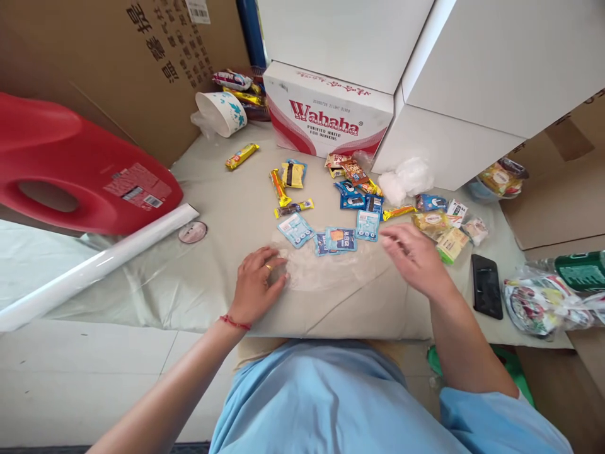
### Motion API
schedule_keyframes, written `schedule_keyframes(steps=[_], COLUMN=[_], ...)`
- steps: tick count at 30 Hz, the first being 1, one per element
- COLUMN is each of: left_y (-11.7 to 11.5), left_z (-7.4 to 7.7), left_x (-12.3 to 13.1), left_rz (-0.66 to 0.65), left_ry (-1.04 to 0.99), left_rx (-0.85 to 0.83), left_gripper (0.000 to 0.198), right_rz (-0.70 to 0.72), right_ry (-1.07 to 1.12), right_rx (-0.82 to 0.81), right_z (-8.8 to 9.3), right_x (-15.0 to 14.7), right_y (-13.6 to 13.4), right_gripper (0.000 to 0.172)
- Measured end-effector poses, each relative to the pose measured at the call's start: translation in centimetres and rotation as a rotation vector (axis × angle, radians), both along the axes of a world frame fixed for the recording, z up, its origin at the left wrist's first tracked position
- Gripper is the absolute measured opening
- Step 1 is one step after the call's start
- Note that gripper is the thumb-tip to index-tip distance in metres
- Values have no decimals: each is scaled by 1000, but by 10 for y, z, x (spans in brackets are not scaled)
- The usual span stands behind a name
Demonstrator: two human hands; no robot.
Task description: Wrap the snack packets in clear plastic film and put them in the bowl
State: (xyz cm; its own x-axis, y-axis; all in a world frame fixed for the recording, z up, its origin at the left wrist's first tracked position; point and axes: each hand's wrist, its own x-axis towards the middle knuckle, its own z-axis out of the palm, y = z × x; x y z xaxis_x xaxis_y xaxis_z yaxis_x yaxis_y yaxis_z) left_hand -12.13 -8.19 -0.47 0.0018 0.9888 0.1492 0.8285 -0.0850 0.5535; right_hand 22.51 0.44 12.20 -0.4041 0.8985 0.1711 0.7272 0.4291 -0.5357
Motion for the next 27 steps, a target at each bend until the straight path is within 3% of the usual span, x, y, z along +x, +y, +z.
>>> schedule_keyframes(steps=[4, 6, 8, 11, 13, 16, 18, 20, 23, 27], left_y=[-6, -8, -9, -9, -9, -8, -8, -7, -7, -7], left_z=[9, 11, 11, 7, 4, 2, 2, 3, 4, 7], left_x=[7, 8, 6, 0, -4, -8, -10, -12, -13, -12], left_rz=[0, -13, -36, -70, -88, -102, -108, -116, -129, -140], left_ry=[73, 95, 99, 71, 48, 17, 0, -8, -3, 12], left_rx=[-121, -164, -186, -190, -192, -197, -197, -204, -236, -272], left_gripper=[52, 57, 65, 75, 74, 69, 68, 71, 78, 85], right_rz=[290, 398, 550, 812, 948, 1046, 1082, 1033, 741, 388], right_ry=[-314, -454, -506, -447, -360, -177, -21, 142, 362, 464], right_rx=[-142, -241, -338, -391, -393, -467, -575, -696, -836, -929], right_z=[11, 6, -4, -22, -32, -34, -27, -19, -17, -43], right_x=[-60, -79, -88, -86, -81, -72, -66, -61, -58, -64], right_y=[1, 3, 1, -17, -35, -51, -49, -38, -19, -15], right_gripper=[60, 75, 72, 56, 57, 52, 42, 33, 33, 35])
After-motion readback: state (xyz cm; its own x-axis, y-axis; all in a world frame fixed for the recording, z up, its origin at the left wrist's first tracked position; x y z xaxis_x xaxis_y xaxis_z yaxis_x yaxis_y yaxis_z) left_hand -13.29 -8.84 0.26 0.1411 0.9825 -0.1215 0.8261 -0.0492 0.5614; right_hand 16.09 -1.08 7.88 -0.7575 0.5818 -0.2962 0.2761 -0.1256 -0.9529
